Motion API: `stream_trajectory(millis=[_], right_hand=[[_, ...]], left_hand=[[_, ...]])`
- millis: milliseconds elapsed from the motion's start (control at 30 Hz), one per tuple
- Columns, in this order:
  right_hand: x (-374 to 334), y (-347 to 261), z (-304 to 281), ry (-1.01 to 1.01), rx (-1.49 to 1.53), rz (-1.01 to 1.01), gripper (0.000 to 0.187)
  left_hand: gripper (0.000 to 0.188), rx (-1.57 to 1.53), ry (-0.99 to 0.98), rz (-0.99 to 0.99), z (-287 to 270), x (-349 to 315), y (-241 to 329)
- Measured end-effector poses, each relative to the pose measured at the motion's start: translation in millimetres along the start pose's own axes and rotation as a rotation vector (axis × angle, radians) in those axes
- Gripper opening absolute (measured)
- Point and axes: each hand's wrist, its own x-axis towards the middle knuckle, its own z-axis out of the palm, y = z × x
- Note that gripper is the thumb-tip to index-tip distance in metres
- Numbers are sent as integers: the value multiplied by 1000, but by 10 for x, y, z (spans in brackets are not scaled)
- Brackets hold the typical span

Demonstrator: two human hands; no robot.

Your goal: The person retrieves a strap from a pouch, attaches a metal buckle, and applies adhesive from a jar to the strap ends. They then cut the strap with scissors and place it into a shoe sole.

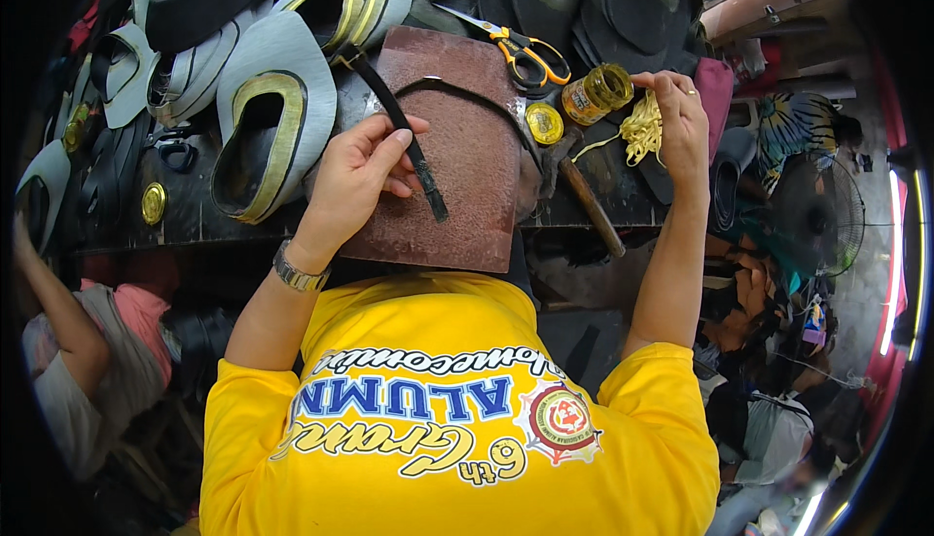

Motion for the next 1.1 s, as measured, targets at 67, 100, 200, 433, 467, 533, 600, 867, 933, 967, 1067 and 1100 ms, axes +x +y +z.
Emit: stream_trajectory(millis=[67, 100, 200, 433, 467, 533, 600, 867, 933, 967, 1067, 1100], right_hand=[[126, 75, 11, -74, -45, -29, 48], [152, 89, 27, -105, -69, 0, 49], [169, 87, 18, -132, -100, -58, 47], [160, 138, -80, -104, 127, 66, 41], [156, 155, -81, -105, 115, 85, 39], [143, 186, -57, -112, 117, 89, 36], [109, 211, 1, -81, 306, 145, 38], [-130, 236, 450, 133, 125, 118, 113], [-160, 248, 546, 135, 172, 155, 113], [-167, 255, 583, 137, 193, 173, 114], [-165, 257, 663, 139, 283, 181, 111], [-164, 243, 676, 136, 344, 162, 109]], left_hand=[[25, 60, -7, 41, -11, 11, 23], [25, 96, -6, 51, -23, 21, 40], [24, 256, 1, 69, -99, 71, 103], [20, 608, 78, 35, -70, 99, 125], [20, 660, 102, 31, -67, 82, 131], [20, 705, 131, 48, -55, 76, 141], [20, 693, 141, 84, -49, 84, 149], [41, 848, 221, 216, -57, 96, 125], [48, 825, 218, 173, -67, 87, 121], [48, 831, 216, 180, -71, 83, 121], [45, 824, 203, 197, -83, 81, 121], [43, 807, 196, 198, -86, 82, 121]])
